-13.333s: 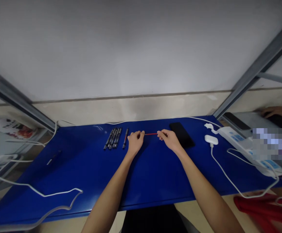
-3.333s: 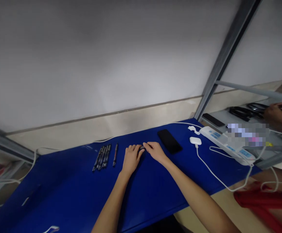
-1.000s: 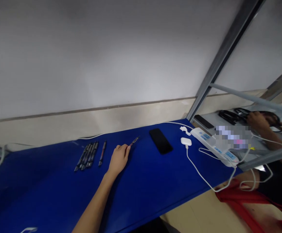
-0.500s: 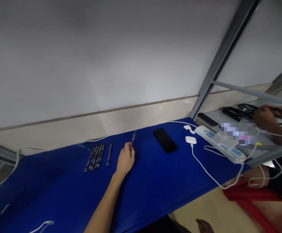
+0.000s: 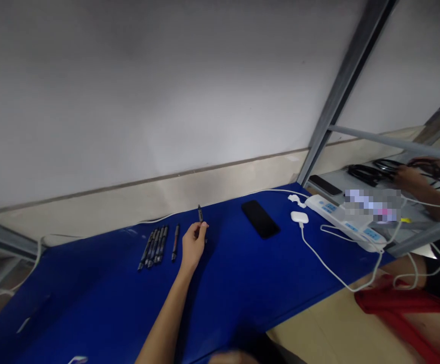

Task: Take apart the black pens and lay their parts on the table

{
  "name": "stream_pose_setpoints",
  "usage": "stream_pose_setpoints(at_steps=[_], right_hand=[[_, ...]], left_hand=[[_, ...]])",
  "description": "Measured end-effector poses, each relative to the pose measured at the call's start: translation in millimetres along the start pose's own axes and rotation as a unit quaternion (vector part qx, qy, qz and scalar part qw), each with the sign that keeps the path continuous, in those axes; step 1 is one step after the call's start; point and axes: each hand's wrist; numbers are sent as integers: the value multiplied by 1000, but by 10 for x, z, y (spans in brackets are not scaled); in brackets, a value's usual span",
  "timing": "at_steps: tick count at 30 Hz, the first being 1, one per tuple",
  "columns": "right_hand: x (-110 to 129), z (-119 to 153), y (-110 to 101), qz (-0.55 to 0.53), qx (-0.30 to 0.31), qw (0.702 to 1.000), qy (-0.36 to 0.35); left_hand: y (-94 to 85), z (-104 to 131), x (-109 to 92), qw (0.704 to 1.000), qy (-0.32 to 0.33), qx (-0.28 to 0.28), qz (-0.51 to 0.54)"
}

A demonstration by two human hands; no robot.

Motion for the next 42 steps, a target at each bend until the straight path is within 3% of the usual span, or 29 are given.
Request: stream_pose_setpoints(at_steps=[4,6,9,13,19,22,26,30,36,42], right_hand=[[-401,-926,-192,-13,-23,1000,-17],[-694,-1336,-315,-7,-95,995,36],[-1074,-1639,-391,-15,-158,985,74],[-1324,-1599,-303,-96,-154,976,124],[-1436,-1587,-313,-177,-142,951,209],[-1491,-1630,-387,-285,-164,911,250],[-1535,-1649,-452,-426,-221,827,293],[-1549,-1663,-482,-538,-264,749,282],[-1516,-1687,-568,-610,-284,675,303],[-1416,-1624,-686,-673,-210,654,274]], left_hand=[[-32,-33,-6,997,-13,2,79],[-42,-44,-14,993,-10,16,119],[-33,-53,-20,989,-27,10,147],[-5,-63,-19,988,-49,3,148],[-10,-86,35,982,-80,-4,169],[-14,-105,79,977,-79,-30,193],[-25,-117,99,979,-80,-36,182],[-27,-94,77,987,-72,8,143],[122,33,18,990,-38,126,57],[238,112,44,984,5,175,14]])
Point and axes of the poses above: each hand's wrist, its own z-axis away from the middle knuckle, its own y-axis out of the palm, x = y × z
